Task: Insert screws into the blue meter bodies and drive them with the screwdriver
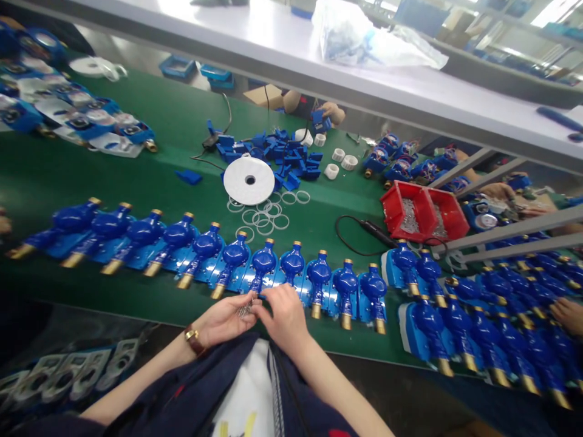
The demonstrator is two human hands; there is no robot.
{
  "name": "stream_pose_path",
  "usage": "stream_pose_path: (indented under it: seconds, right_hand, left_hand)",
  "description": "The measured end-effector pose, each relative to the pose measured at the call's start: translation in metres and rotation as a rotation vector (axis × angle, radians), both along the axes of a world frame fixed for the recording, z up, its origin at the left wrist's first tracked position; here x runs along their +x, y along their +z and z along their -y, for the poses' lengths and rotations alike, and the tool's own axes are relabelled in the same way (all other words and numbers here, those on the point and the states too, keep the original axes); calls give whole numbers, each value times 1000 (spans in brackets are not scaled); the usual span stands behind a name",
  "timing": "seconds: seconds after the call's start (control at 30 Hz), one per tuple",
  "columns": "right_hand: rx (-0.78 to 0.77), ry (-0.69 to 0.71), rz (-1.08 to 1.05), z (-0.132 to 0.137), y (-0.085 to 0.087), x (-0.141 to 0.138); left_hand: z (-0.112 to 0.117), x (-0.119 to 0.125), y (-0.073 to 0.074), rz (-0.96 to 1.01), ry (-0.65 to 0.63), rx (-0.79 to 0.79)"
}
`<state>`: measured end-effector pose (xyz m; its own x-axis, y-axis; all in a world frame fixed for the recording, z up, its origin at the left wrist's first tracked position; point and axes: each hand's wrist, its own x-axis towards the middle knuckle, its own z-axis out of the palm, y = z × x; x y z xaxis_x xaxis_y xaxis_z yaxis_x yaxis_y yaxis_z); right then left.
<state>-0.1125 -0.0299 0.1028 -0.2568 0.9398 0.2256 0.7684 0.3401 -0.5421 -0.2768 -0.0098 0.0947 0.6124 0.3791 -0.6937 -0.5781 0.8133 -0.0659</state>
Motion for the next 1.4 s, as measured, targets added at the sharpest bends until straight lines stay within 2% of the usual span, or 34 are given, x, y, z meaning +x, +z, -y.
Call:
stream_pose_path:
  seconds: [0.07, 0.13, 0.27, 0.4, 0.5, 0.6, 0.8, 1.07, 1.4]
  right_hand:
    - [31, 38, -41, 10, 3, -17]
    - [67, -10, -30, 13, 3, -27]
    - [80, -132, 51, 0, -5, -21]
    - [26, -362, 336, -35, -30, -2]
    - [-58, -311, 548, -56, -53, 6]
    - [-77, -261, 596, -64, -66, 6]
    - [-103, -349, 625, -62, -67, 2]
    - [-134, -432, 663, -55, -67, -1]
    - [-133, -398, 792, -50, -63, 0]
  left_hand:
    - [-1, 1, -1, -13, -3, 2]
    - [-2, 2, -1, -31, -23, 2]
    - [-6, -2, 1, -50, -109, 72]
    - [-11, -12, 3, -194, -173, 204]
    - [-13, -24, 1, -224, -192, 276]
    - [-16, -36, -3, -196, -227, 360]
    - [-25, -56, -6, -204, -277, 438]
    - [-34, -80, -7, -108, -299, 392]
    - [-31, -83, -9, -49, -246, 318]
